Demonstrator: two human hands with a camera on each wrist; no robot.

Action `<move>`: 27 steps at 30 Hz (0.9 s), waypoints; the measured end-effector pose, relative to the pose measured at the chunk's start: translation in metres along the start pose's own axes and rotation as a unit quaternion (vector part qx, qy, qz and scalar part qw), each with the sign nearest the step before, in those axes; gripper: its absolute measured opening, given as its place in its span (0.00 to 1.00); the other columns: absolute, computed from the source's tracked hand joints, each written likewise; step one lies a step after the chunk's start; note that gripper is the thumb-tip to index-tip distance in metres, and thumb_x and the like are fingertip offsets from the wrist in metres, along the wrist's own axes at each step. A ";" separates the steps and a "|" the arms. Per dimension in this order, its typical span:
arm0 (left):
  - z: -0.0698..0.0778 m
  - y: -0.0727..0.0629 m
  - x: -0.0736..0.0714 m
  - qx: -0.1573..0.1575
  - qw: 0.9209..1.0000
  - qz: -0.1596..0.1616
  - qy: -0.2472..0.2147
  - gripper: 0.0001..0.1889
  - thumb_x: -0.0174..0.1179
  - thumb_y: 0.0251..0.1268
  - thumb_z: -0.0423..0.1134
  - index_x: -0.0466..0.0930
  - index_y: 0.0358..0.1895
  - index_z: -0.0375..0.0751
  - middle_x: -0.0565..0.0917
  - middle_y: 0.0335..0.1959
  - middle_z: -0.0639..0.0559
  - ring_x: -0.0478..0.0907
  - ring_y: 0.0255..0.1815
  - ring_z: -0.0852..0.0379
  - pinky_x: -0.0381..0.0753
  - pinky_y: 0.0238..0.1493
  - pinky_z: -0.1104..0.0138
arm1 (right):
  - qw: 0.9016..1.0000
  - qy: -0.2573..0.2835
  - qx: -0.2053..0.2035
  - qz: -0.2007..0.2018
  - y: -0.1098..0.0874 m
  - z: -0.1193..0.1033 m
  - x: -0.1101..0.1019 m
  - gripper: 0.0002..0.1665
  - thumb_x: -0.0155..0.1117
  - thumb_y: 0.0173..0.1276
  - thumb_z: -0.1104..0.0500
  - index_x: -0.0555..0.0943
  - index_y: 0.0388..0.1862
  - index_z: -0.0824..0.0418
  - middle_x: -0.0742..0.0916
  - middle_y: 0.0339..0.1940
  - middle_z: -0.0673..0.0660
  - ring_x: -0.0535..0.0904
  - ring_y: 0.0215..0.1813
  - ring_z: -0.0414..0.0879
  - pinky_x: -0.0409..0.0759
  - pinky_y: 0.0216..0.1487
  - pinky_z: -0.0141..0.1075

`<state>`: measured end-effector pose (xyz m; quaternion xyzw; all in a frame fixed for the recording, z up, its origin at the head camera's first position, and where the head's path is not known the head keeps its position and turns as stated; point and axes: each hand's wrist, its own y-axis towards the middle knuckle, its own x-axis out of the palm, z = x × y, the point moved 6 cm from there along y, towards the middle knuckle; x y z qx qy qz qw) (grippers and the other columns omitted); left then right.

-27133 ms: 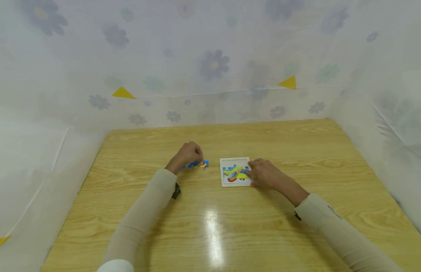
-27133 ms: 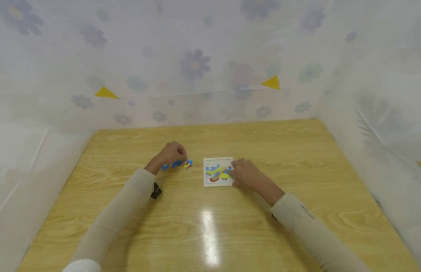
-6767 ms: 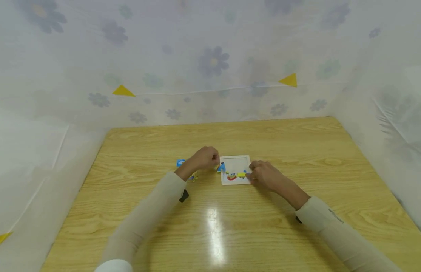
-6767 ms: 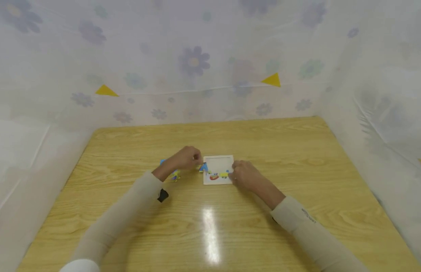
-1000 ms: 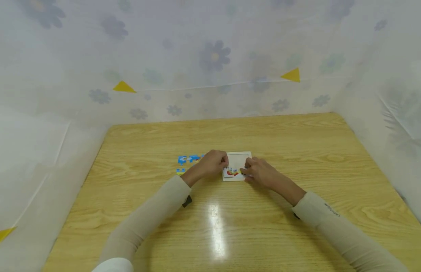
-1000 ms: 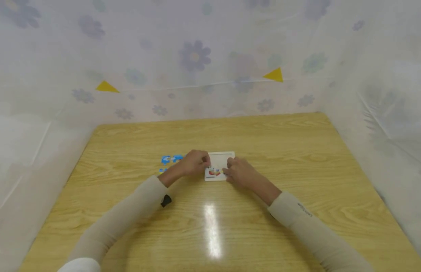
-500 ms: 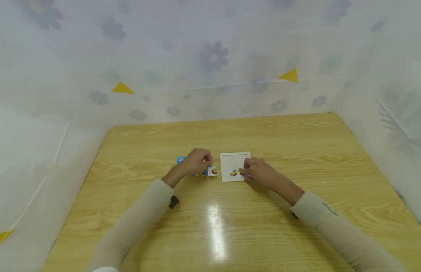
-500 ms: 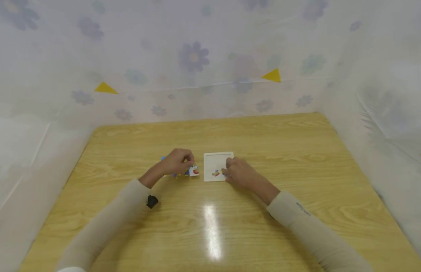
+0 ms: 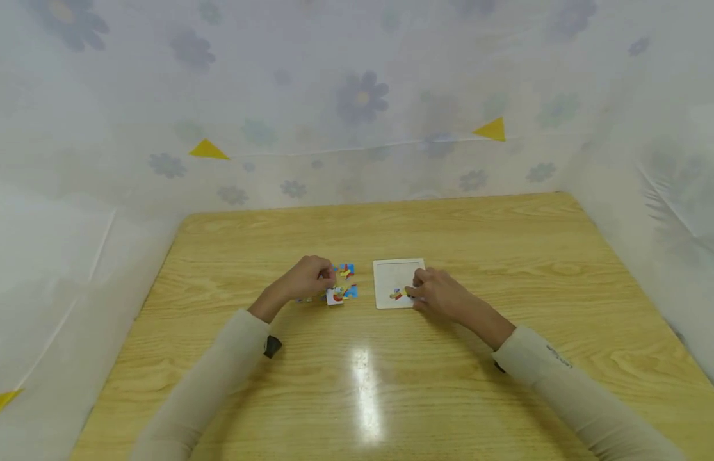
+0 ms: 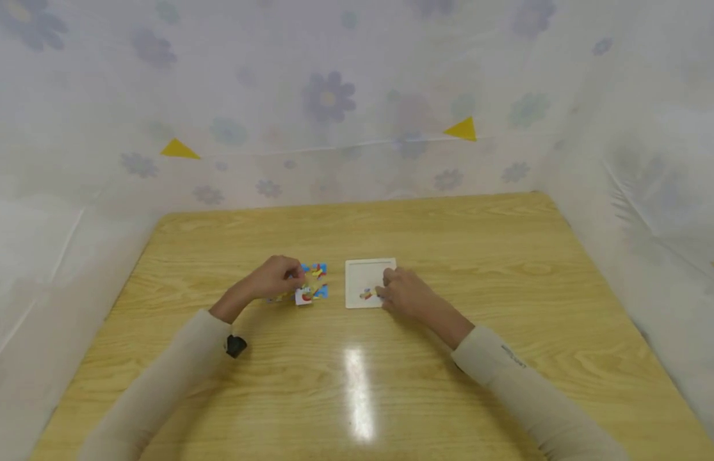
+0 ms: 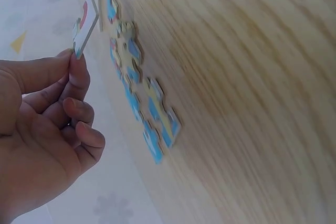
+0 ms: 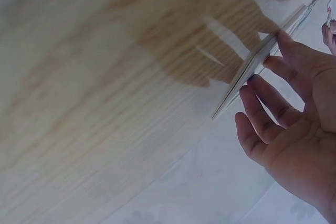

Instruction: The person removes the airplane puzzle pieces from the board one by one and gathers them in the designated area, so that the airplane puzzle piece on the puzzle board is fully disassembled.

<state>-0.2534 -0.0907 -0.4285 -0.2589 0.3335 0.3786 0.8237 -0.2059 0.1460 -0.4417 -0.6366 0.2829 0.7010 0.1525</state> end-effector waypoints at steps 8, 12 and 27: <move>-0.016 -0.013 -0.008 0.000 1.000 -0.017 0.010 0.05 0.56 0.66 0.31 0.79 0.32 0.38 0.82 0.32 0.49 0.74 0.31 0.59 0.75 0.36 0.66 | 0.999 0.000 0.022 -0.025 0.000 0.001 0.002 0.15 0.71 0.58 0.53 0.86 0.44 0.55 0.82 0.36 0.57 0.75 0.33 0.49 0.76 0.32 0.38; -0.025 -0.019 -0.011 -0.011 1.000 -0.020 0.006 0.06 0.54 0.64 0.29 0.78 0.30 0.38 0.82 0.31 0.49 0.72 0.29 0.59 0.73 0.34 0.67 | 0.999 -0.006 0.032 -0.039 0.000 0.001 0.004 0.15 0.70 0.59 0.53 0.85 0.45 0.54 0.81 0.37 0.57 0.75 0.34 0.49 0.75 0.31 0.38; -0.032 -0.035 -0.010 -0.018 0.999 -0.043 0.027 0.06 0.57 0.63 0.29 0.80 0.28 0.37 0.81 0.28 0.50 0.71 0.28 0.59 0.72 0.33 0.68 | 0.999 -0.015 0.026 -0.040 0.000 0.001 0.003 0.15 0.69 0.59 0.54 0.85 0.45 0.55 0.82 0.37 0.58 0.75 0.33 0.49 0.74 0.30 0.37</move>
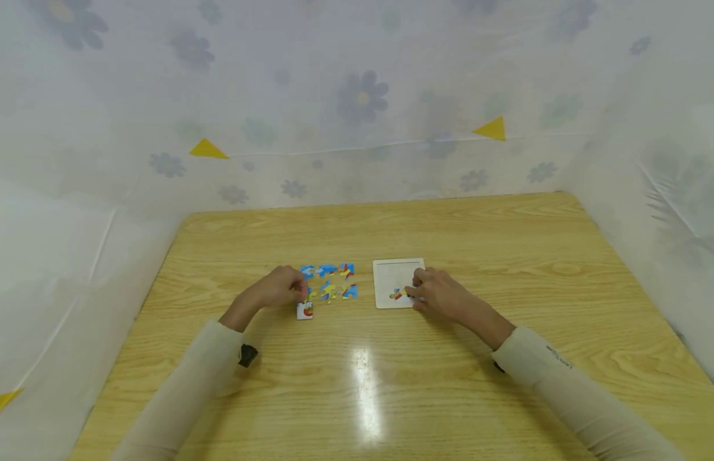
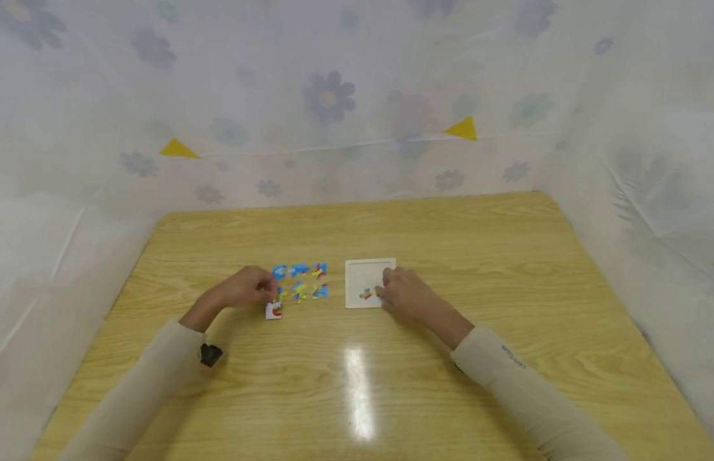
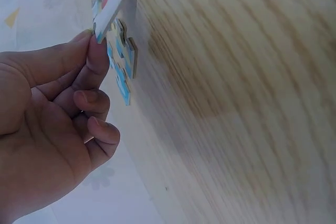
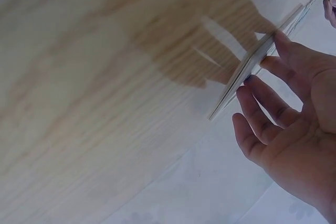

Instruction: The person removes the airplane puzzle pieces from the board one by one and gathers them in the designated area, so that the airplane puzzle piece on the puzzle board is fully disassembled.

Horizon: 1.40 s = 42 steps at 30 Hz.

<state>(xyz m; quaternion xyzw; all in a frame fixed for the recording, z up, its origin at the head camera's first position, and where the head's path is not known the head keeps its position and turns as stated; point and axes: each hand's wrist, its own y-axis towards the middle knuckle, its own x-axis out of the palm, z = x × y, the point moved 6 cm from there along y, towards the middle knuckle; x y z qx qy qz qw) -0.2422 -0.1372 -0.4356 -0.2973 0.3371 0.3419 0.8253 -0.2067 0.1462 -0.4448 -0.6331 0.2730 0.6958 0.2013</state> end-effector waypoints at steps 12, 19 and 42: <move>0.000 -0.001 0.005 0.001 1.000 0.002 0.018 0.05 0.62 0.59 0.29 0.81 0.26 0.37 0.82 0.27 0.50 0.74 0.29 0.61 0.75 0.34 0.69 | 1.000 0.005 0.002 0.011 -0.001 -0.001 -0.002 0.14 0.70 0.59 0.54 0.86 0.44 0.55 0.82 0.37 0.58 0.76 0.34 0.50 0.76 0.31 0.39; 0.000 -0.003 0.006 -0.008 0.999 0.003 0.031 0.06 0.61 0.59 0.29 0.81 0.25 0.38 0.83 0.27 0.51 0.74 0.28 0.60 0.75 0.33 0.68 | 1.000 0.006 -0.003 0.019 0.000 -0.001 -0.003 0.13 0.70 0.58 0.55 0.86 0.43 0.56 0.82 0.36 0.58 0.76 0.33 0.50 0.75 0.31 0.38; 0.000 0.000 0.001 -0.009 1.000 0.016 -0.002 0.14 0.56 0.67 0.34 0.79 0.22 0.38 0.75 0.17 0.55 0.66 0.19 0.62 0.68 0.25 0.70 | 0.999 0.044 0.010 0.026 0.000 0.001 -0.004 0.15 0.72 0.56 0.55 0.87 0.42 0.58 0.82 0.34 0.57 0.76 0.34 0.49 0.76 0.32 0.36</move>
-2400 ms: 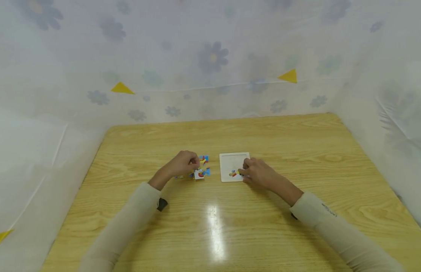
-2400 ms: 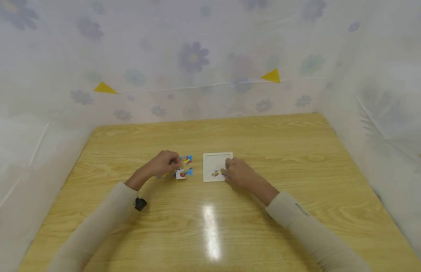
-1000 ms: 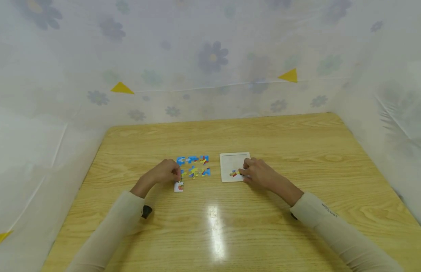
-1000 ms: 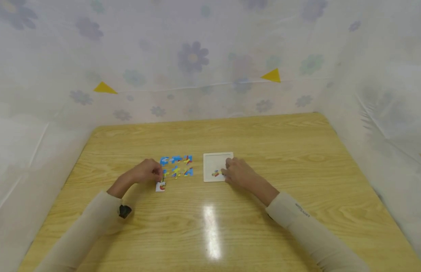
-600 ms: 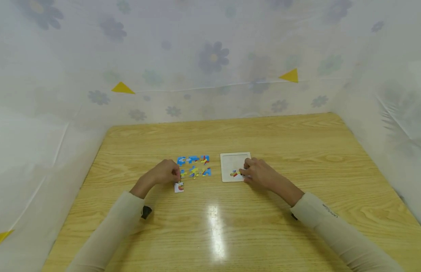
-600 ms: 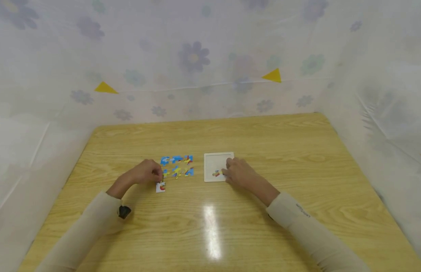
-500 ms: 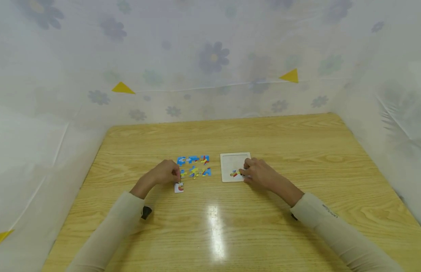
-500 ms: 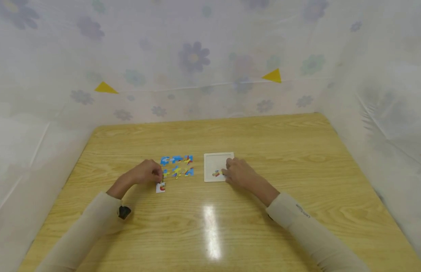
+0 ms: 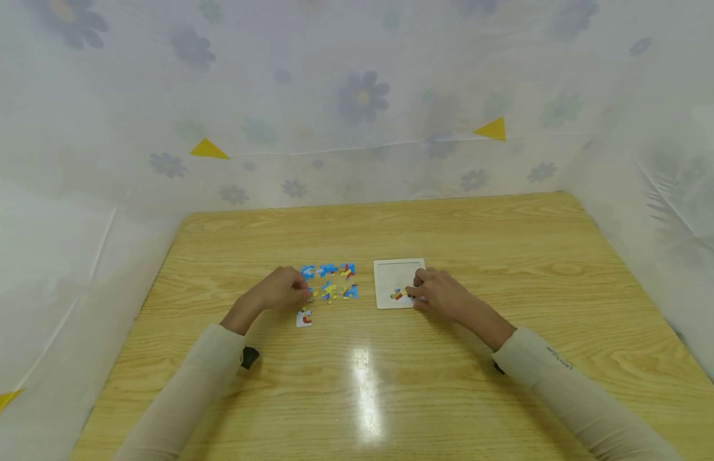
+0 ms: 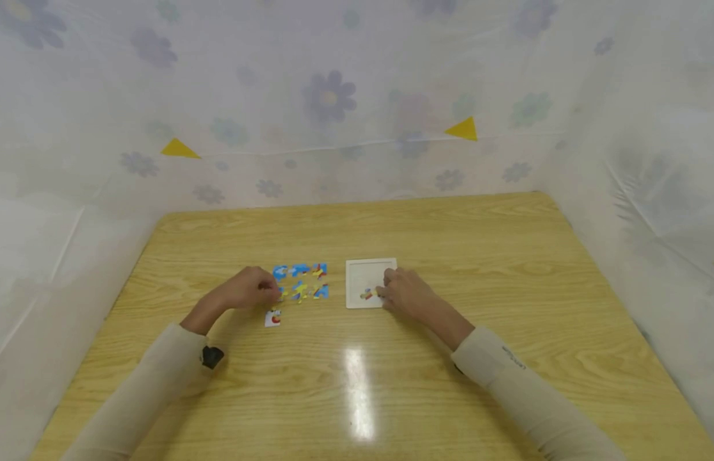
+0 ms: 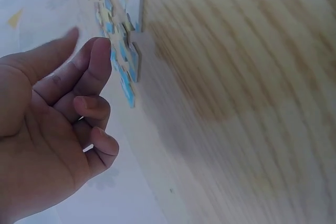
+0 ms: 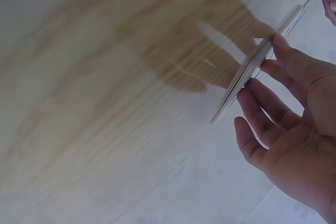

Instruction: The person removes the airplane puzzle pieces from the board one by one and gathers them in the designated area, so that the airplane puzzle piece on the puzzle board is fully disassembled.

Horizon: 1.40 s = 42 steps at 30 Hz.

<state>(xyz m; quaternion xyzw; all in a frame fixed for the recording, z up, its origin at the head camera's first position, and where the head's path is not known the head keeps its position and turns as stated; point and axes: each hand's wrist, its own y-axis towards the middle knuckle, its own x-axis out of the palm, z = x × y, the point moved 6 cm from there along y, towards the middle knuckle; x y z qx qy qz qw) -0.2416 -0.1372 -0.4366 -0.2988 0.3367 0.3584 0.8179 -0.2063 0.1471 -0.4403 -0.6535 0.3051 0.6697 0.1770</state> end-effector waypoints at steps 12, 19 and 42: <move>0.024 0.021 0.001 0.001 1.000 -0.021 0.006 0.17 0.54 0.70 0.42 0.79 0.25 0.34 0.71 0.15 0.53 0.61 0.14 0.61 0.66 0.24 0.69 | 0.999 0.027 0.028 -0.008 0.001 0.003 -0.003 0.12 0.73 0.55 0.57 0.88 0.38 0.61 0.86 0.37 0.58 0.81 0.41 0.53 0.80 0.42 0.45; 0.047 0.046 0.005 0.029 0.999 0.011 0.030 0.12 0.56 0.68 0.44 0.80 0.40 0.38 0.83 0.37 0.47 0.76 0.31 0.59 0.76 0.38 0.65 | 0.994 0.067 0.069 -0.055 -0.002 0.010 -0.006 0.14 0.70 0.58 0.57 0.86 0.42 0.63 0.87 0.45 0.60 0.81 0.50 0.56 0.78 0.52 0.49; 0.091 0.099 0.045 0.013 1.000 -0.015 0.017 0.19 0.64 0.61 0.42 0.77 0.53 0.36 0.81 0.44 0.48 0.78 0.47 0.53 0.78 0.50 0.62 | 0.993 0.082 0.059 -0.054 -0.008 0.011 -0.010 0.19 0.70 0.58 0.55 0.84 0.46 0.64 0.86 0.48 0.61 0.81 0.51 0.57 0.78 0.53 0.51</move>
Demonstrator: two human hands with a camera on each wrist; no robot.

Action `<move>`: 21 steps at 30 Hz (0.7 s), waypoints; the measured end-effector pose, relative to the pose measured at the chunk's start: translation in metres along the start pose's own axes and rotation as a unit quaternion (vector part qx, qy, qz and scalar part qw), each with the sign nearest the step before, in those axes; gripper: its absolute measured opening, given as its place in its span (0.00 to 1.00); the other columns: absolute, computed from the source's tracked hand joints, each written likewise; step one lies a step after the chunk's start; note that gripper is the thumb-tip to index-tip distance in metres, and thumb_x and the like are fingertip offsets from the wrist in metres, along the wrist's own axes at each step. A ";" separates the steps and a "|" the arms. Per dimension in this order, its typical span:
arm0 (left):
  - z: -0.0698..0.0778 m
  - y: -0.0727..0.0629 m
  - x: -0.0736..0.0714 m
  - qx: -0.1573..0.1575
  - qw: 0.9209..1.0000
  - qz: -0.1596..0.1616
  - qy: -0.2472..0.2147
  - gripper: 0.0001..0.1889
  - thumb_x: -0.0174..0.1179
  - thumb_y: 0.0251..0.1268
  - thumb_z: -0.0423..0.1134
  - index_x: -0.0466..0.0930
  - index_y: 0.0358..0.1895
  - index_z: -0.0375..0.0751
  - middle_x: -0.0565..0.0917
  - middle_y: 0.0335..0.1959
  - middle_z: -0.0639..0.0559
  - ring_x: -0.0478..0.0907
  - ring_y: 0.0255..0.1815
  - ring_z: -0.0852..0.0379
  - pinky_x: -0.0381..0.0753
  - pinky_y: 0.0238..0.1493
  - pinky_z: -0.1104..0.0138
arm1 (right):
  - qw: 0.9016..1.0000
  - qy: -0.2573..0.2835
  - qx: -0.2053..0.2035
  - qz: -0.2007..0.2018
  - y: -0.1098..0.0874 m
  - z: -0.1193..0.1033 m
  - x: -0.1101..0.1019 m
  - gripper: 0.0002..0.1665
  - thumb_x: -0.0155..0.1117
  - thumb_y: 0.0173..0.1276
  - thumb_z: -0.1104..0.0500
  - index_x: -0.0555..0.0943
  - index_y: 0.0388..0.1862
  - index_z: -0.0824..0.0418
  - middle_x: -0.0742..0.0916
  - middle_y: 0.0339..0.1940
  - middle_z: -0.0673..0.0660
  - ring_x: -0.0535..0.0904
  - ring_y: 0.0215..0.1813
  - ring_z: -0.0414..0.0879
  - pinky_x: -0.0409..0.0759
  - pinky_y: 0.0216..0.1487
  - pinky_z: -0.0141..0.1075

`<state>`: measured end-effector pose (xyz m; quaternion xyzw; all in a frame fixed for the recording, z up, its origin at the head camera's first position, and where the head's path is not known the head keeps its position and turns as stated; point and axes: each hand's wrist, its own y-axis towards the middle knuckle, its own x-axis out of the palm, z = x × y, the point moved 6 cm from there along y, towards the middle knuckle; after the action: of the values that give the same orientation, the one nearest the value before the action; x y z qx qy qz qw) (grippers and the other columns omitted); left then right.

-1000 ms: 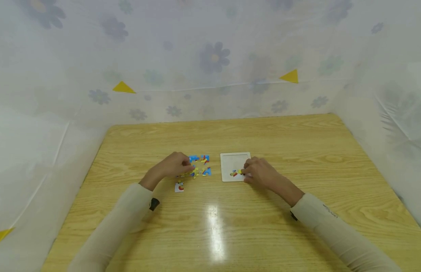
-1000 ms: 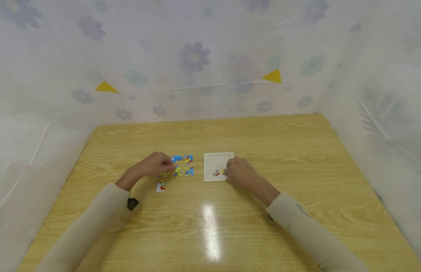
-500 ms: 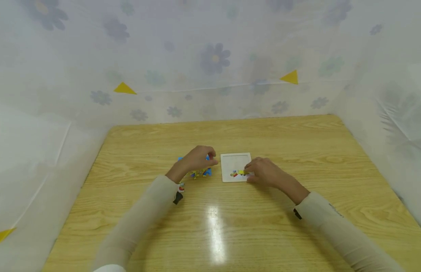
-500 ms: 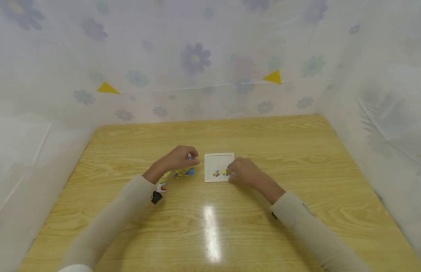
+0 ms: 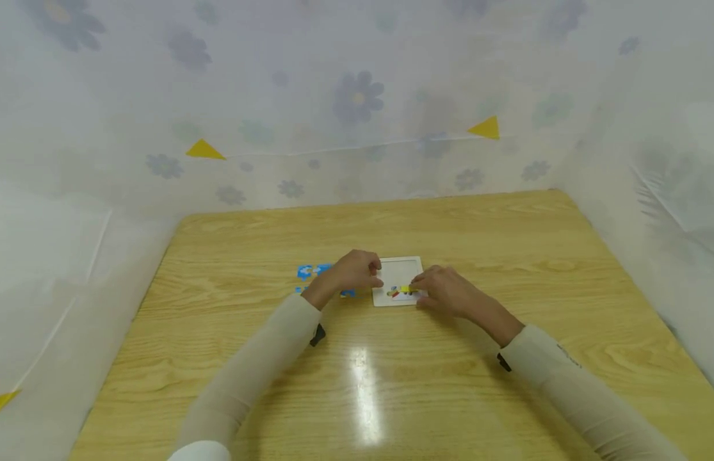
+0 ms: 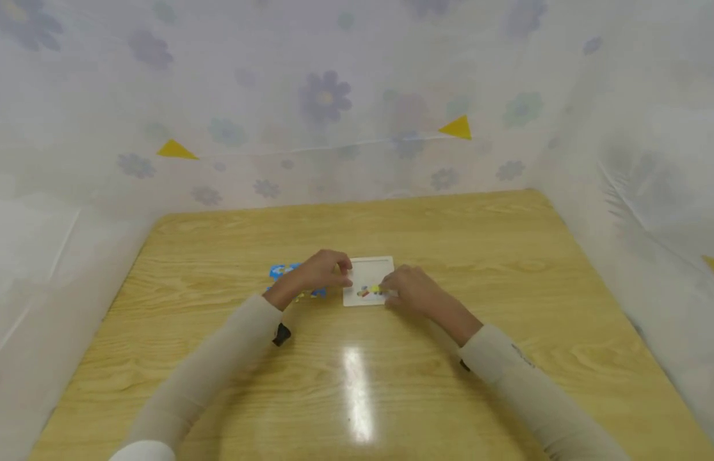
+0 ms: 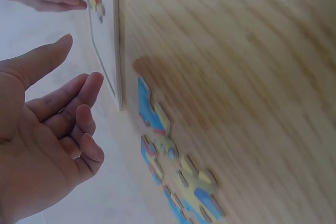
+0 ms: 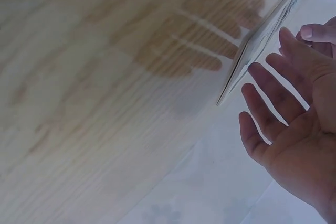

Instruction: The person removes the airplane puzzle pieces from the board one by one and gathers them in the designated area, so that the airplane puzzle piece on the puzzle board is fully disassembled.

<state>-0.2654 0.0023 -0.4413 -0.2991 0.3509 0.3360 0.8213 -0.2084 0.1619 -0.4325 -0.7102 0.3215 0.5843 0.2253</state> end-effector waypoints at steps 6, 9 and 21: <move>0.012 0.005 0.012 0.023 0.999 -0.010 0.022 0.18 0.67 0.57 0.38 0.78 0.49 0.35 0.81 0.40 0.48 0.75 0.40 0.56 0.76 0.45 0.65 | 0.999 -0.019 -0.019 0.030 -0.002 0.000 0.000 0.19 0.72 0.55 0.55 0.85 0.45 0.63 0.85 0.44 0.61 0.80 0.44 0.55 0.79 0.44 0.46; 0.017 0.008 0.016 0.024 0.999 -0.017 0.030 0.16 0.67 0.57 0.38 0.78 0.47 0.35 0.81 0.40 0.48 0.74 0.38 0.57 0.75 0.43 0.66 | 0.999 -0.024 -0.017 0.029 -0.002 0.002 0.000 0.18 0.73 0.55 0.55 0.85 0.44 0.62 0.84 0.45 0.63 0.79 0.43 0.55 0.78 0.41 0.46; 0.026 0.016 0.029 -0.008 0.994 -0.043 0.096 0.17 0.70 0.52 0.43 0.79 0.42 0.39 0.81 0.36 0.53 0.74 0.33 0.60 0.74 0.35 0.70 | 0.997 -0.071 -0.030 0.019 -0.004 0.007 0.006 0.16 0.72 0.56 0.54 0.87 0.42 0.59 0.83 0.47 0.64 0.78 0.45 0.55 0.79 0.40 0.43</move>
<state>-0.2528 0.0405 -0.4533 -0.3510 0.4124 0.2731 0.7951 -0.2101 0.1686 -0.4401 -0.6669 0.3005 0.6470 0.2152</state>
